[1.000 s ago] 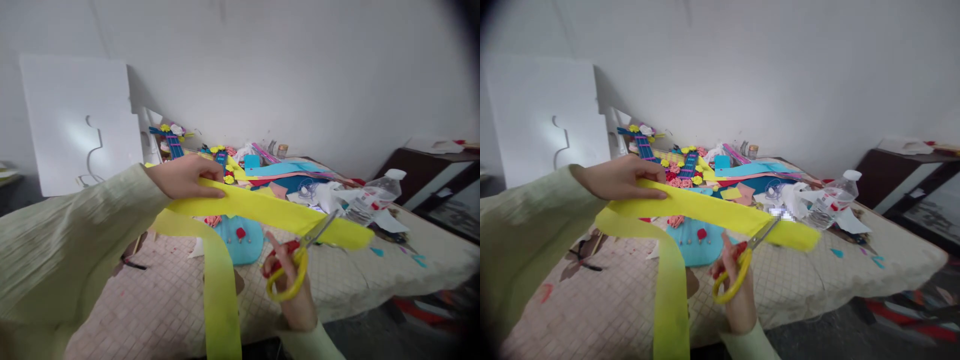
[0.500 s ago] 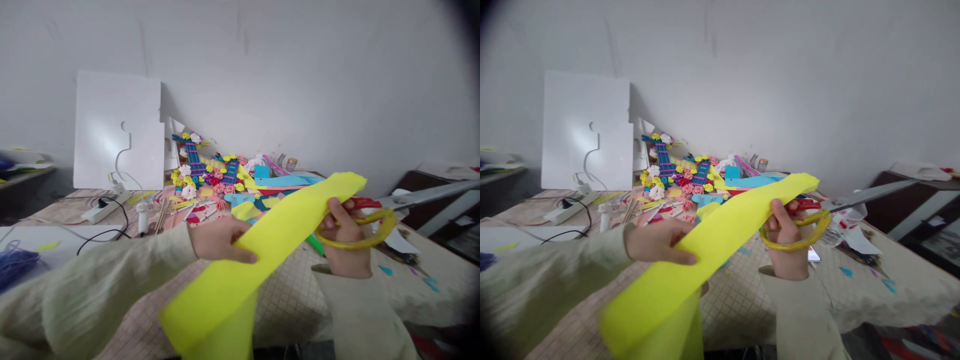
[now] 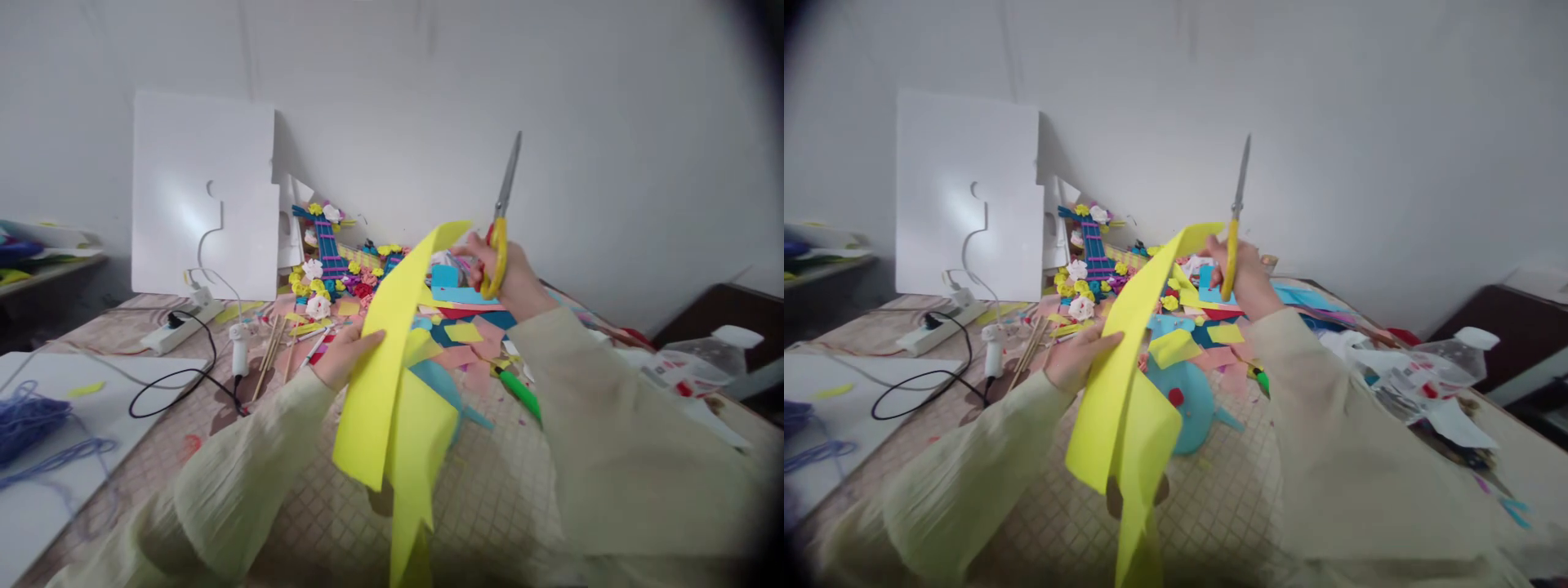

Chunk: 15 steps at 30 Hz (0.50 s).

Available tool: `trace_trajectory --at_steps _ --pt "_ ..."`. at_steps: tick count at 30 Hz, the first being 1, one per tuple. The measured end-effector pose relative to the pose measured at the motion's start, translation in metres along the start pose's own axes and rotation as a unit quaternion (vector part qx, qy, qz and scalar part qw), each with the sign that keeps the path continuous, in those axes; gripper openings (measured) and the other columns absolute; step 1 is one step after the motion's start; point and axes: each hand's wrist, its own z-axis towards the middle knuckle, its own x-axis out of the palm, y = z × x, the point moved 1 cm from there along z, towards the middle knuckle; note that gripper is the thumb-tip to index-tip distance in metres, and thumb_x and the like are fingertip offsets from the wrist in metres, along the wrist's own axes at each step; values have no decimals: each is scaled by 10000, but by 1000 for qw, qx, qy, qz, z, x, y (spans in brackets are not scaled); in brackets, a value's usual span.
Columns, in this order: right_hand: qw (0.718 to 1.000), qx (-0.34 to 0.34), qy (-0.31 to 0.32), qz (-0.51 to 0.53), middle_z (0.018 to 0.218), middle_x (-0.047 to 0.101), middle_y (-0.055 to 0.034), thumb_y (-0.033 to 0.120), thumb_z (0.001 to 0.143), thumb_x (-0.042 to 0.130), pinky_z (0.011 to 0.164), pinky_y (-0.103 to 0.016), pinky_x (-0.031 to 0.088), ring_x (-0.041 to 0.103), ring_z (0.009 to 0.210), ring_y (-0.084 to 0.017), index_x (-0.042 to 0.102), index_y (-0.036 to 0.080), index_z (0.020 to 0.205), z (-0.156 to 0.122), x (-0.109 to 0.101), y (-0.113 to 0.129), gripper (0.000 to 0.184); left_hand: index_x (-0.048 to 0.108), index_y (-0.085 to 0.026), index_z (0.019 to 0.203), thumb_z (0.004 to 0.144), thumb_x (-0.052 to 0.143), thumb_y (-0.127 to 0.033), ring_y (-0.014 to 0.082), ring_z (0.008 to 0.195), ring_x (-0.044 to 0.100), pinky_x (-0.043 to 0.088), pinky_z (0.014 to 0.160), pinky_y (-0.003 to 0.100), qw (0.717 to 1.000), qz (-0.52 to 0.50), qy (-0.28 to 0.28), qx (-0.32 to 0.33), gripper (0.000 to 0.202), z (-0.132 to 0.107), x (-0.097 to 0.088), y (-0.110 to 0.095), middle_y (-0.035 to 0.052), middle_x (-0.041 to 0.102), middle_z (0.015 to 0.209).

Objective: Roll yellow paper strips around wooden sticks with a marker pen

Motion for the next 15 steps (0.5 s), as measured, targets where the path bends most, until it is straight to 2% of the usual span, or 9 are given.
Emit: trace_trajectory --at_steps 2,5,7,9,10,11,13,14,15 --pt "999 39 33 -3 378 489 64 458 622 698 284 -184 268 401 272 -64 496 178 618 -23 5 -19 345 591 -167 890 662 671 -226 113 475 589 487 484 205 998 -17 -58 -5 249 6 -22 0 -9 667 640" --pt "990 107 84 31 420 523 68 480 620 685 302 -195 335 408 271 -67 452 198 642 -86 8 -51 366 593 -151 871 699 630 -200 123 454 596 478 441 200 994 -27 -106 -19 183 10 -42 -1 2 661 600" --pt "982 146 106 50 675 652 6 445 629 691 325 -220 385 453 309 -66 435 204 688 -137 11 -68 357 599 -135 851 716 612 -194 128 433 593 468 410 200 993 -29 -114 -30 148 10 -46 -4 15 660 591" --pt "963 233 84 104 862 673 -27 407 645 699 353 -215 410 426 311 -29 437 202 727 -188 15 -82 343 600 -122 828 737 590 -202 135 417 590 464 392 203 992 -32 -117 -42 121 8 -42 -9 22 652 568" --pt "957 260 60 112 818 676 -24 415 632 710 345 -201 396 425 306 -26 442 195 711 -212 18 -87 355 598 -121 826 749 577 -208 137 415 591 468 393 206 991 -35 -119 -46 119 6 -38 -12 22 648 557" --pt "952 278 45 121 684 664 -12 445 638 699 335 -184 373 431 306 -35 451 185 672 -233 22 -90 361 598 -122 836 762 564 -213 136 415 592 474 399 208 991 -38 -120 -49 122 4 -33 -15 19 646 554" --pt "927 343 45 145 393 537 13 562 722 563 330 -167 348 463 302 -72 514 162 626 -270 30 -92 414 596 -130 884 780 542 -214 131 417 594 485 410 210 990 -49 -124 -52 144 -2 -20 -20 9 649 564" --pt "905 387 55 171 365 522 2 601 729 523 332 -174 357 484 311 -90 542 154 631 -285 36 -92 457 593 -133 918 788 533 -210 130 421 596 488 414 212 989 -59 -126 -54 163 -6 -13 -23 7 652 574" --pt "889 408 55 200 407 563 -16 608 698 557 356 -183 386 513 341 -99 545 156 615 -296 41 -90 459 588 -135 953 794 525 -202 130 428 600 492 418 215 987 -74 -129 -57 184 -9 -6 -26 8 656 587"
